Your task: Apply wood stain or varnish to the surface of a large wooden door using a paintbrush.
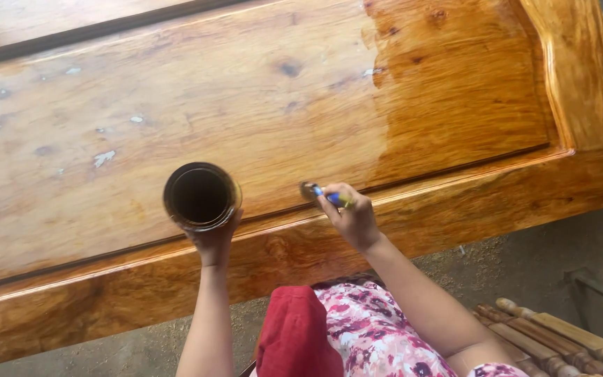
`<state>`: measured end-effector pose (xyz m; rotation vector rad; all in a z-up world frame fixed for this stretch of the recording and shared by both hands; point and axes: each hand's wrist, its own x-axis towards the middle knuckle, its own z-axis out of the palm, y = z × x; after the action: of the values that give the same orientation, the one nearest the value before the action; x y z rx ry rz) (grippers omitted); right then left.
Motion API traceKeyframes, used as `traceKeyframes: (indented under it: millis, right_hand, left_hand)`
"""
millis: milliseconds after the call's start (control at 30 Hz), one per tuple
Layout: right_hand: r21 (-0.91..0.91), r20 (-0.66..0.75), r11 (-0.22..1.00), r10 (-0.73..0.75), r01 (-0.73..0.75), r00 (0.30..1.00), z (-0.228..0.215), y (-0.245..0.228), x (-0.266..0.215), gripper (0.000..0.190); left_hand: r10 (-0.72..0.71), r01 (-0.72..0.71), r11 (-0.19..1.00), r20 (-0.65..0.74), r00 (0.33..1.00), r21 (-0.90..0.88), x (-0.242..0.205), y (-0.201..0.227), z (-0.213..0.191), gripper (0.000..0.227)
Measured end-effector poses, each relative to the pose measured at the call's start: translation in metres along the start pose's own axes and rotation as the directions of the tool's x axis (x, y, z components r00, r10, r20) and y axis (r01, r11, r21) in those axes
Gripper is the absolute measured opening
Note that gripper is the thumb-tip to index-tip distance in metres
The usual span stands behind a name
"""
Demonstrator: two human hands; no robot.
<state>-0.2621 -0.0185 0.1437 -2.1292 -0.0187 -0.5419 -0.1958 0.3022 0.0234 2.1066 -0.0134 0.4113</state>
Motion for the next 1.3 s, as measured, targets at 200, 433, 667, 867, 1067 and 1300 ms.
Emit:
traceKeyframes:
  millis: [200,433,667,867,1067,1300]
  right_hand:
    - [0.647,0.061,0.73,0.237,-0.219,0.97,-0.025,-0.054,0.054,0.011]
    - [0.608,0.163,0.793,-0.078,-0.037,0.984,-0.009,-0.088,0.072,0.018]
    - [0.152,0.253,0.949,-0.307,0.276,0.917,-0.005,-0.103,0.088,0.024]
    - [-0.086,0.439,0.867,-0.409,0.491,0.8,0.006,-0.081,0.1,0.023]
    - [-0.064,0.408,0.906,-0.36,0.419,0.839,0.026,-0.07,0.11,0.02]
    - [0.15,0.267,0.975,-0.199,0.164,0.943,0.047,-0.073,0.141,0.019]
  left_hand:
    - [0.165,-0.157,0.959,-0.013,0.986,0.236,0.001,0.031,0.009,0.135]
    - [0.309,-0.306,0.949,-0.036,0.95,0.074,-0.01,0.088,0.021,0.124]
    - [0.258,-0.256,0.966,-0.049,0.965,0.045,-0.019,0.112,0.039,0.119]
    - [0.316,-0.304,0.945,-0.094,0.944,0.124,-0.01,0.128,0.037,0.12]
    - [0.273,-0.267,0.959,-0.062,0.96,0.091,0.011,0.114,0.042,0.12]
    - [0.31,-0.308,0.95,-0.041,0.95,0.051,0.07,0.077,0.051,0.123]
